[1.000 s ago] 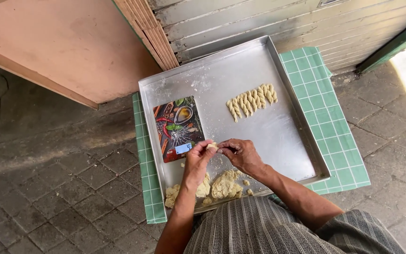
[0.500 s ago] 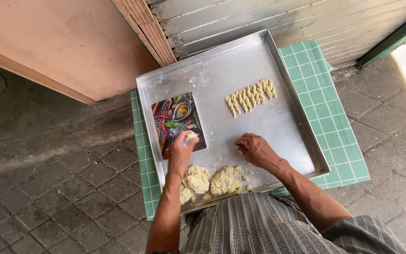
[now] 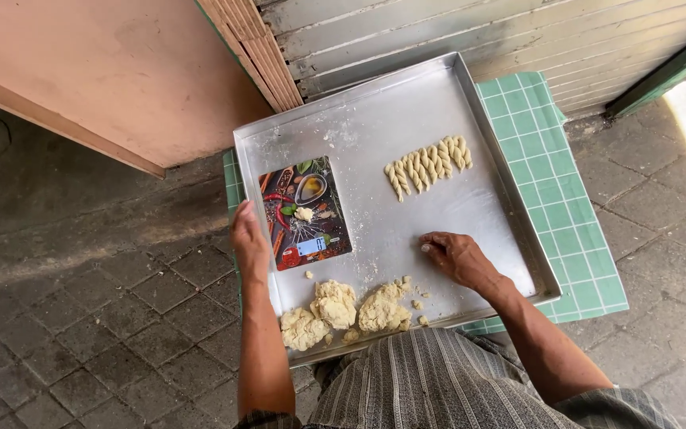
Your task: Pinching off small portions of dough from a larger mass and arranging them on a metal baking tray.
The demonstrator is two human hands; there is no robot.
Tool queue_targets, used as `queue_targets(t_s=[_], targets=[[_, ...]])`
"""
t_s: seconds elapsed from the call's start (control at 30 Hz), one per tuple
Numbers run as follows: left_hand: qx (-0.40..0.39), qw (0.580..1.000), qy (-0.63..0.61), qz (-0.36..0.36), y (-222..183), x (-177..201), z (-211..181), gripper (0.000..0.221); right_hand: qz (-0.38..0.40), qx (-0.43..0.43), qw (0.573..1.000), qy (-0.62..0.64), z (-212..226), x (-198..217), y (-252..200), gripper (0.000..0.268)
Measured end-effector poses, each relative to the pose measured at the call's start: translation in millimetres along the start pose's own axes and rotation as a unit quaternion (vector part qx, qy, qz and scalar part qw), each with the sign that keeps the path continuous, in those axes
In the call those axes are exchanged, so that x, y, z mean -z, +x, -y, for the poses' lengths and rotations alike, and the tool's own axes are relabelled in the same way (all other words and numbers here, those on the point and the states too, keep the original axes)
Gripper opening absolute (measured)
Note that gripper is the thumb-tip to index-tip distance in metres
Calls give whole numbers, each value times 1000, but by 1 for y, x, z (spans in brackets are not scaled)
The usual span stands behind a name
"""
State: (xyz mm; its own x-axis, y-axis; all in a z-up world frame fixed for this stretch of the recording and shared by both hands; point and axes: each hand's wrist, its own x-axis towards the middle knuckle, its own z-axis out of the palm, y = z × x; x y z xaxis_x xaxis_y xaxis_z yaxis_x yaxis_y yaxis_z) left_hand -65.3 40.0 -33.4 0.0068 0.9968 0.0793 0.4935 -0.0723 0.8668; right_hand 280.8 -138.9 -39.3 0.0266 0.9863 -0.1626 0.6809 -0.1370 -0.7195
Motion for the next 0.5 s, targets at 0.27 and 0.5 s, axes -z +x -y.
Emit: queue_targets(t_s=[0.27,0.5], targets=[[82,970,-211,-91,-9,8,107,73,-9,-25,1000,-4,-4,-9,11,21],[151,859,-467,-145,-3,15,128,80,-38,-50,998,-20,-14,-17,14,20]])
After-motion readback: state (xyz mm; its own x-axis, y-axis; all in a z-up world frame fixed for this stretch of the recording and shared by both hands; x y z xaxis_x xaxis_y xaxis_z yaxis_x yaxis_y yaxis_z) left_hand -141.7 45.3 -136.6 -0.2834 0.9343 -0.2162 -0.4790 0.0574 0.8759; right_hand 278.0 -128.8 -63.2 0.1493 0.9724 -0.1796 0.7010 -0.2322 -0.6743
